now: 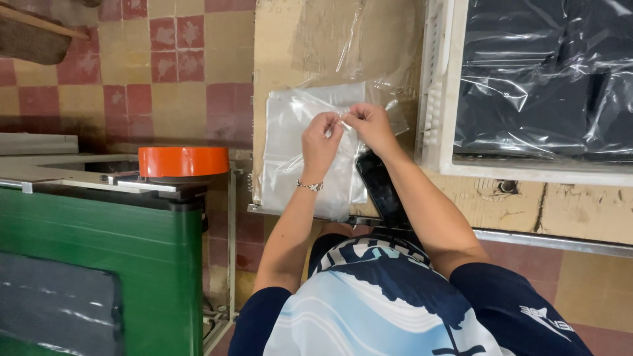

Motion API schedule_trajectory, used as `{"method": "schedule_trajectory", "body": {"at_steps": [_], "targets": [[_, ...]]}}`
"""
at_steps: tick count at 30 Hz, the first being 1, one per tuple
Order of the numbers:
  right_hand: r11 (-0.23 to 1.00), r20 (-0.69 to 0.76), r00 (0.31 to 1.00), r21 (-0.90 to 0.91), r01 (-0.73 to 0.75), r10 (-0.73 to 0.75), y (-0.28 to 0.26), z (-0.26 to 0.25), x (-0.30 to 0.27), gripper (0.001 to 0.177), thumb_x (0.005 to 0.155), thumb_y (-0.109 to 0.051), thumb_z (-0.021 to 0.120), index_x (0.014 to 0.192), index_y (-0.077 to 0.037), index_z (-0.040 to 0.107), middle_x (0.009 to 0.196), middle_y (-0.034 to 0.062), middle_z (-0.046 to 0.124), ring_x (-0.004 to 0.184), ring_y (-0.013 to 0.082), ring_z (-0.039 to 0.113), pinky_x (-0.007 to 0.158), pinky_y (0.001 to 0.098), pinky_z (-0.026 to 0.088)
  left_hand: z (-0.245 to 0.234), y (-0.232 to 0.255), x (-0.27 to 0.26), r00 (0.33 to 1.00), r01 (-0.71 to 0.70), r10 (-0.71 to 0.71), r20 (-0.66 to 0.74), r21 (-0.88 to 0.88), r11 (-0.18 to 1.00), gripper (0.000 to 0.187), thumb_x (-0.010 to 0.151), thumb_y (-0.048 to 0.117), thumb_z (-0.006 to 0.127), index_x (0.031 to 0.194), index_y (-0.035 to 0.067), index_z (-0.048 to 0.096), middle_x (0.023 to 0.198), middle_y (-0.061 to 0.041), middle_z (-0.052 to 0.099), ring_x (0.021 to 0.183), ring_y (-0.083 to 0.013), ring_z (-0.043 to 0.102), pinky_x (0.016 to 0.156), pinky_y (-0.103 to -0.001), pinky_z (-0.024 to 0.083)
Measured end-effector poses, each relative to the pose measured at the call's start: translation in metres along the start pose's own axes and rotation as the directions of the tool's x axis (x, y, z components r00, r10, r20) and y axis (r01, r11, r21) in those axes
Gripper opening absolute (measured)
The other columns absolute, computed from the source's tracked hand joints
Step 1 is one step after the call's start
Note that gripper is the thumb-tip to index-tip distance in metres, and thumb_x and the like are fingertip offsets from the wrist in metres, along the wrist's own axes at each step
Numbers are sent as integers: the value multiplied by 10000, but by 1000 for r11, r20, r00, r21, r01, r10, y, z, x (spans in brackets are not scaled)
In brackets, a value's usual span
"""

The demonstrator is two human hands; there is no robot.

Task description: Folding black plastic bags and inserting them into clear plastic sleeves before placing them in a crate.

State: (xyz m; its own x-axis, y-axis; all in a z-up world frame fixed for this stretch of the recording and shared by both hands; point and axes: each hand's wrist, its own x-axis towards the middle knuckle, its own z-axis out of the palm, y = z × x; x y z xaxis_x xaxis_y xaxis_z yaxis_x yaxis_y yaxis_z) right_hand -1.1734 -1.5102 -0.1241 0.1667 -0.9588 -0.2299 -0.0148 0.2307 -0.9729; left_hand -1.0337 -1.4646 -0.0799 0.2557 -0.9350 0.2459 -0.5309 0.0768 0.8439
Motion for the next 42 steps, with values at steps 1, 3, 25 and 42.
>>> {"method": "schedule_trajectory", "body": {"at_steps": [1, 3, 25, 42], "targets": [[999, -9, 1000, 38, -23, 23, 0, 1, -1, 73, 854, -146, 757, 800, -117, 717, 648, -68, 561, 632, 46, 492, 583, 196, 347, 0, 0, 0, 1000, 20, -21, -6, -34, 999, 102, 832, 41, 737, 916, 88, 703, 805, -107, 699, 775, -273, 730, 731, -325, 631], [996, -17, 999, 76, -46, 47, -2, 2, -1, 79, 853, -150, 759, 792, -127, 715, 645, -76, 555, 617, 34, 480, 572, 189, 328, -1, -1, 0, 999, 41, -42, -11, -69, 997, 106, 832, 41, 740, 923, 87, 710, 809, -116, 702, 778, -273, 730, 736, -329, 632], [989, -2, 996, 119, -89, 90, -22, -2, -5, 101, 869, -143, 790, 797, -114, 725, 636, -70, 555, 605, 5, 473, 572, 146, 334, -15, 9, 8, 929, 352, -288, 233, -309, 884, 60, 924, 56, 689, 935, 110, 712, 761, -51, 736, 771, -129, 726, 829, -304, 588], [996, -3, 999, 78, -32, 32, -10, -3, -3, 113, 886, -143, 776, 799, -104, 717, 624, -63, 538, 600, 1, 460, 569, 151, 337, -11, 10, 4, 972, 201, -195, 132, -41, 979, 87, 884, 115, 760, 956, 122, 712, 868, -100, 765, 865, -259, 757, 812, -363, 595]]}}
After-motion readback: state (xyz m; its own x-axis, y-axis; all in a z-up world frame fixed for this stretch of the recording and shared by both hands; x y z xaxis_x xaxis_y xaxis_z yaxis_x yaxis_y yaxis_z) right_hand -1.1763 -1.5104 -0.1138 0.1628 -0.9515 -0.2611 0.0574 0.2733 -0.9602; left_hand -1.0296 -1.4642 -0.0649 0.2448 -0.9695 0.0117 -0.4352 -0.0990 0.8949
